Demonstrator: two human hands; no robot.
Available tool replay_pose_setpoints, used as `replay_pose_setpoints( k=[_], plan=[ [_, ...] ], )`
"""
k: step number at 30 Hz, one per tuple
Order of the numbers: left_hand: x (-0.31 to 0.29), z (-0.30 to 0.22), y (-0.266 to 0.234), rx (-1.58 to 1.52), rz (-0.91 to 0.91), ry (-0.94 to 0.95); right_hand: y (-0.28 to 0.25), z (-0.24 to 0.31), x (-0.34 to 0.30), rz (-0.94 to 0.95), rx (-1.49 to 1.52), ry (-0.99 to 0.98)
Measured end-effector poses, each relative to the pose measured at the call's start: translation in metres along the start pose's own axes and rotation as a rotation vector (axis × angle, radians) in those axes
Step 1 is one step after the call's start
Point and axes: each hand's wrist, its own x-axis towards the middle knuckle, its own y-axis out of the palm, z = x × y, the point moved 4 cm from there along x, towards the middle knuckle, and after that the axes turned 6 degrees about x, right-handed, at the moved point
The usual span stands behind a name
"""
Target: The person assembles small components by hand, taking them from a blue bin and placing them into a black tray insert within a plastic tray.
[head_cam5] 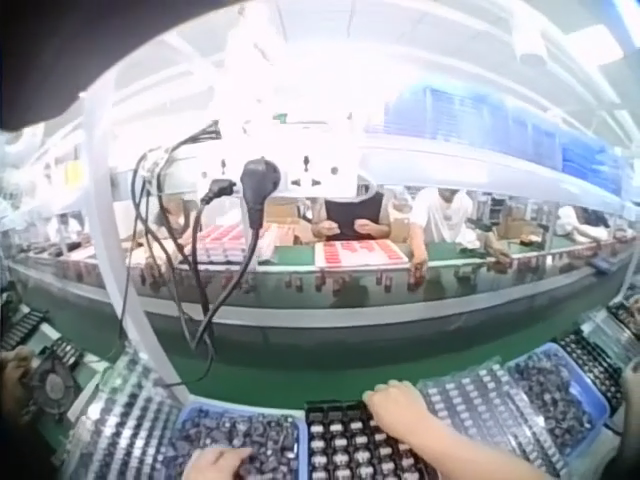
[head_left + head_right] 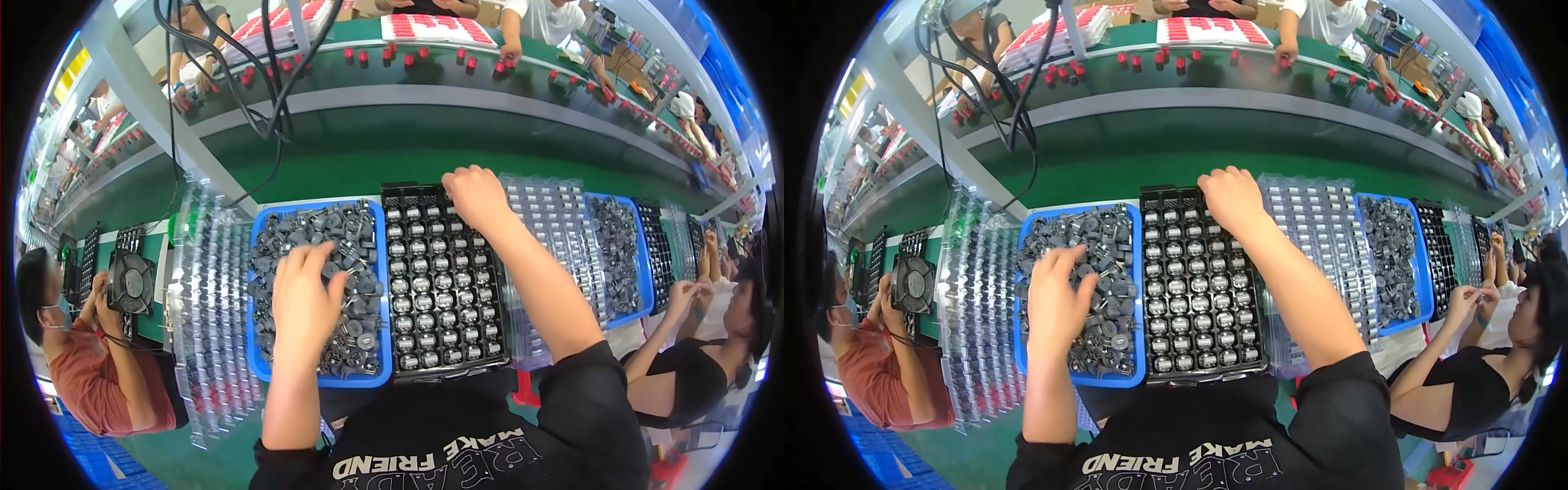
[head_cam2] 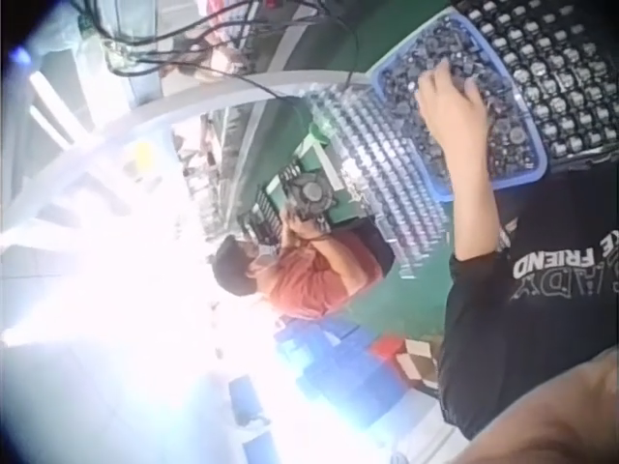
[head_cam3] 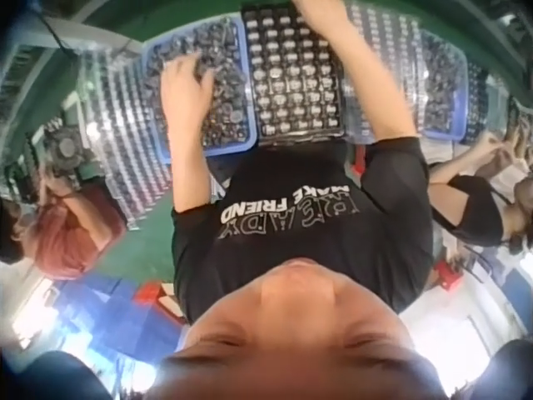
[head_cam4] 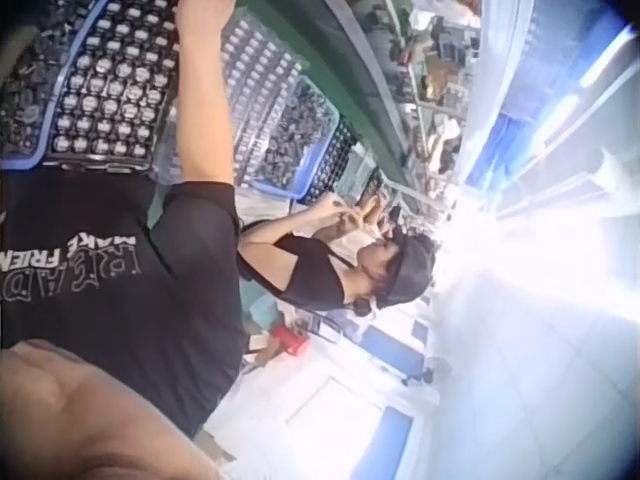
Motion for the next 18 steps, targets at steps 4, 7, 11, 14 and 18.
replay_pose_setpoints(
  k=[4, 7, 11, 14, 18],
  plan=[
    [0.021, 0.004, 0.025, 0.165, 0.074, 0.050, 0.007, -0.015, -0.006, -0.017, 0.028, 0.066],
    [0.023, 0.006, 0.025, 0.226, 0.058, 0.057, -0.029, -0.019, -0.011, -0.003, 0.245, 0.142],
    [0.022, 0.010, 0.021, 0.253, 0.065, 0.053, -0.070, -0.101, -0.046, -0.126, 0.270, 0.554],
    [0.030, -0.003, 0.019, 0.261, 0.008, 0.054, -0.077, -0.187, -0.099, -0.063, 0.107, 0.814],
    [0.036, -0.001, 0.033, 0.227, 0.138, 0.095, -0.061, -0.207, -0.117, -0.147, 0.158, 0.842]
  ],
)
